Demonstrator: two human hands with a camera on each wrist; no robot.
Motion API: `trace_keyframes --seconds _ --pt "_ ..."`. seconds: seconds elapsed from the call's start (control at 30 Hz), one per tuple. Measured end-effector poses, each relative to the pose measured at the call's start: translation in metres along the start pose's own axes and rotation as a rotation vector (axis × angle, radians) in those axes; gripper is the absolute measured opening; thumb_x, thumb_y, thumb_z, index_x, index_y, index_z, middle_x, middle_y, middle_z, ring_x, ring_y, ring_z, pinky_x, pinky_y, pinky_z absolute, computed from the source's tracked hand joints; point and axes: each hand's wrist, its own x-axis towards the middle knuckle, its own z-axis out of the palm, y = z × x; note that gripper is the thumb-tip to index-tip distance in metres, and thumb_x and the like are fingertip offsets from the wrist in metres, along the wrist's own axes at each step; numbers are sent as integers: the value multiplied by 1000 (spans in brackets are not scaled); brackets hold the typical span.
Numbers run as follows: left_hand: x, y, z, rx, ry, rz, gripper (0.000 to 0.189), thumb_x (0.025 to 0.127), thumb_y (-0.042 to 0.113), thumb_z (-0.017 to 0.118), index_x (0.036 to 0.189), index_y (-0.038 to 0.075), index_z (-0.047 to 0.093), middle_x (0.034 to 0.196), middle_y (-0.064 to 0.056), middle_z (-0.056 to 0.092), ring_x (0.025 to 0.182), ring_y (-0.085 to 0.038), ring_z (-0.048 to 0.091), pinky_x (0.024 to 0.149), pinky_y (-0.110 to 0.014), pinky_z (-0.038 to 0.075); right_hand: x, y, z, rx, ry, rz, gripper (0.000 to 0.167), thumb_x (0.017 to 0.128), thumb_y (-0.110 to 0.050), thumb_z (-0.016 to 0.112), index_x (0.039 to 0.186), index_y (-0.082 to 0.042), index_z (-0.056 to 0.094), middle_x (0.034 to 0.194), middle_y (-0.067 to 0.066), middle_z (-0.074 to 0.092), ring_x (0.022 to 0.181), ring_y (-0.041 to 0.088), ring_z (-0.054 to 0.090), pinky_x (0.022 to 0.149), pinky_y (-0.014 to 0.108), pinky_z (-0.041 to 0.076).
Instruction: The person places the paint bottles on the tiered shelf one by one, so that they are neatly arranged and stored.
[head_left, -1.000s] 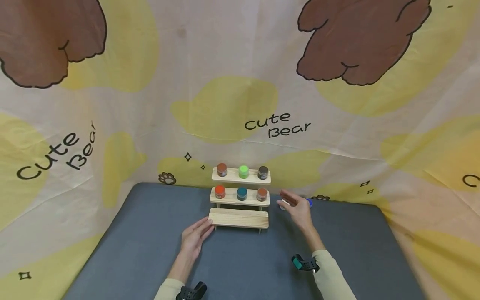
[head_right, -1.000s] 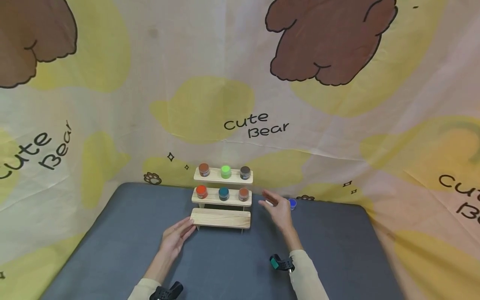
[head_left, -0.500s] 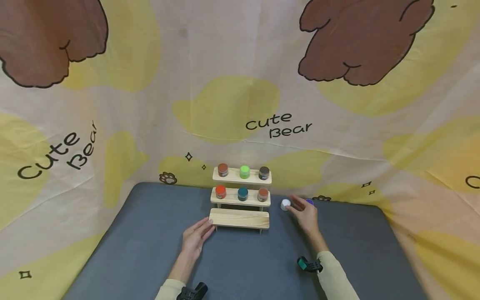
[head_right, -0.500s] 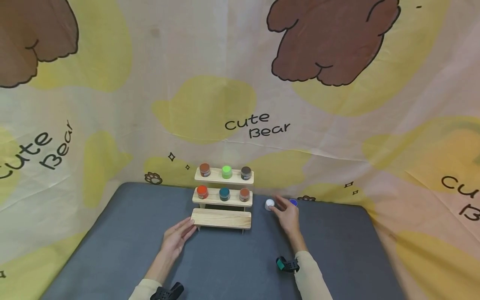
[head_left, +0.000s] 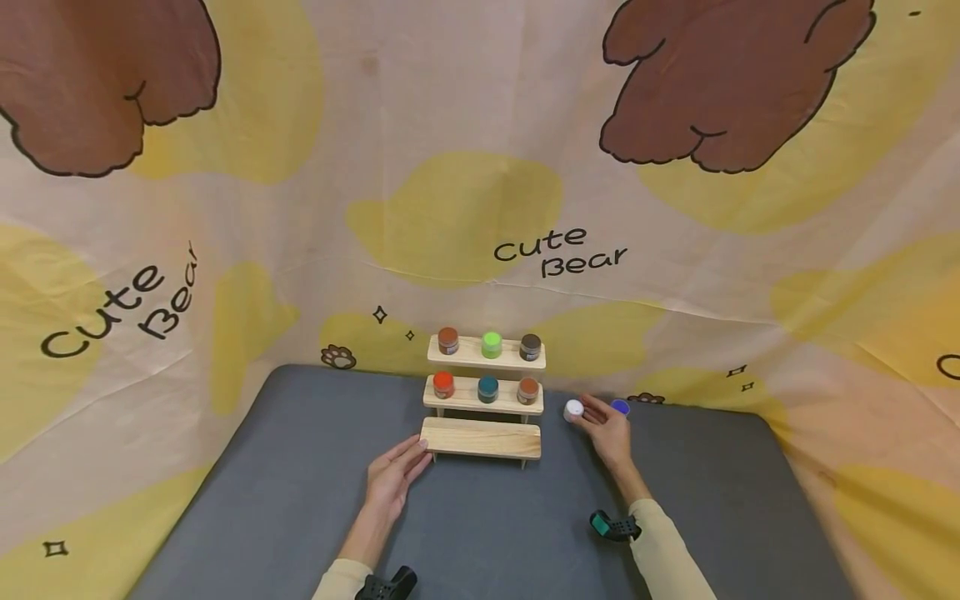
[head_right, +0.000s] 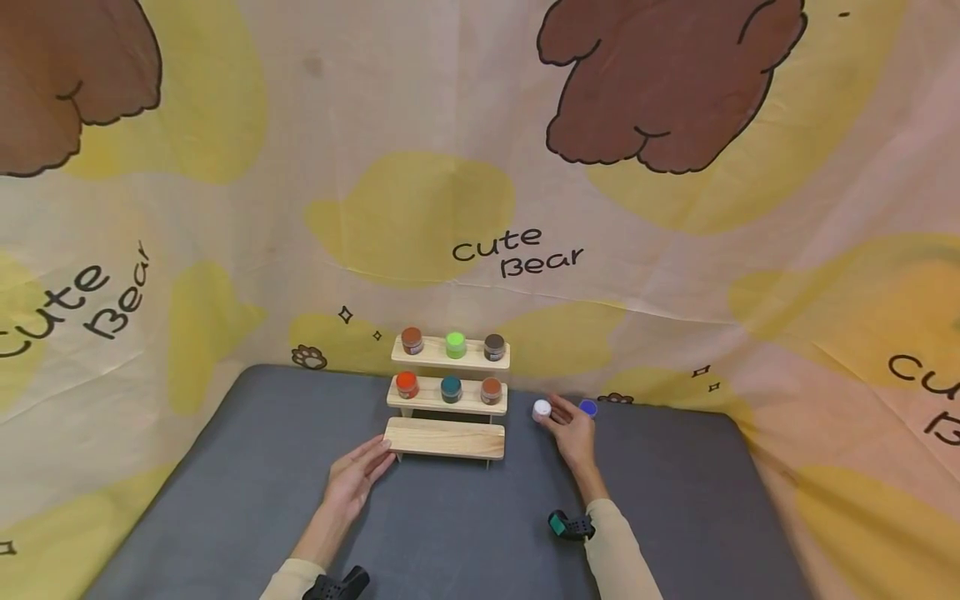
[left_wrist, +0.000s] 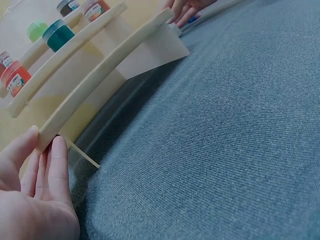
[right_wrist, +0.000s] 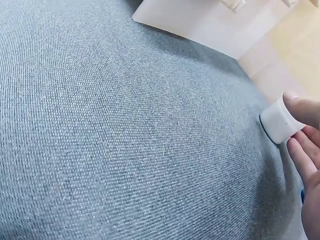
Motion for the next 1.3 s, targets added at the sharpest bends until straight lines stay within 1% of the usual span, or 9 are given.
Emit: trace_keyframes --seconds 0.17,0.3,0.47,0.57,0.73,0.83,1.03,1.17,1.3 --pt "0 1 0 15 4 -8 52 87 2 73 130 -16 51 115 -18 65 94 -17 69 91 -32 60 1 -1 1 -30 -24 16 53 81 8 75 130 13 55 129 31 57 117 41 58 94 31 56" --pt "0 1 -1 10 4 -9 52 87 2 73 131 -16 51 116 -19 65 94 -17 69 91 -32 60 2 2 1 -52 -39 29 54 81 7 76 130 12 55 130 31 56 118 40 58 95 32 55" --pt "-1 0 -1 6 2 -4 52 87 1 73 130 -17 50 115 -18 65 93 -17 69 91 -33 60 3 6 0 -56 -44 28 54 80 8 76 130 11 55 129 31 57 117 41 58 93 29 57" --pt "-1 -1 -2 6 3 -6 52 87 1 73 130 -17 50 114 -18 65 92 -17 69 91 -33 60 3 7 0 -80 -41 19 53 80 7 76 129 11 57 127 31 58 116 41 59 92 29 58" --pt "-1 -2 -2 11 10 -7 51 87 1 73 130 -17 51 113 -18 66 92 -17 70 90 -33 60 2 8 2 -126 -19 12 50 79 7 77 126 11 59 124 32 59 113 41 60 90 28 59" --pt "0 -3 -1 11 6 -12 51 87 1 73 130 -17 51 114 -19 65 92 -17 69 91 -33 60 2 8 3 -155 8 14 48 79 5 78 124 10 61 121 31 61 111 40 62 89 30 60" --pt "1 -2 -1 3 6 -14 52 87 1 73 130 -16 51 113 -17 66 92 -17 69 91 -32 60 0 6 3 -188 36 25 46 80 1 79 122 9 64 118 29 64 109 38 64 88 32 60" --pt "1 -1 0 -6 12 -19 51 86 1 73 129 -15 52 110 -15 67 91 -17 70 90 -32 60 -3 3 0 -185 47 26 45 80 0 79 121 8 64 117 28 65 108 37 64 86 30 61" --pt "0 0 0 -9 13 -19 51 86 0 74 129 -16 52 108 -15 68 90 -17 70 89 -33 61 -8 -4 -3 -182 46 -1 45 80 0 80 121 7 65 117 27 65 107 37 65 83 26 62"
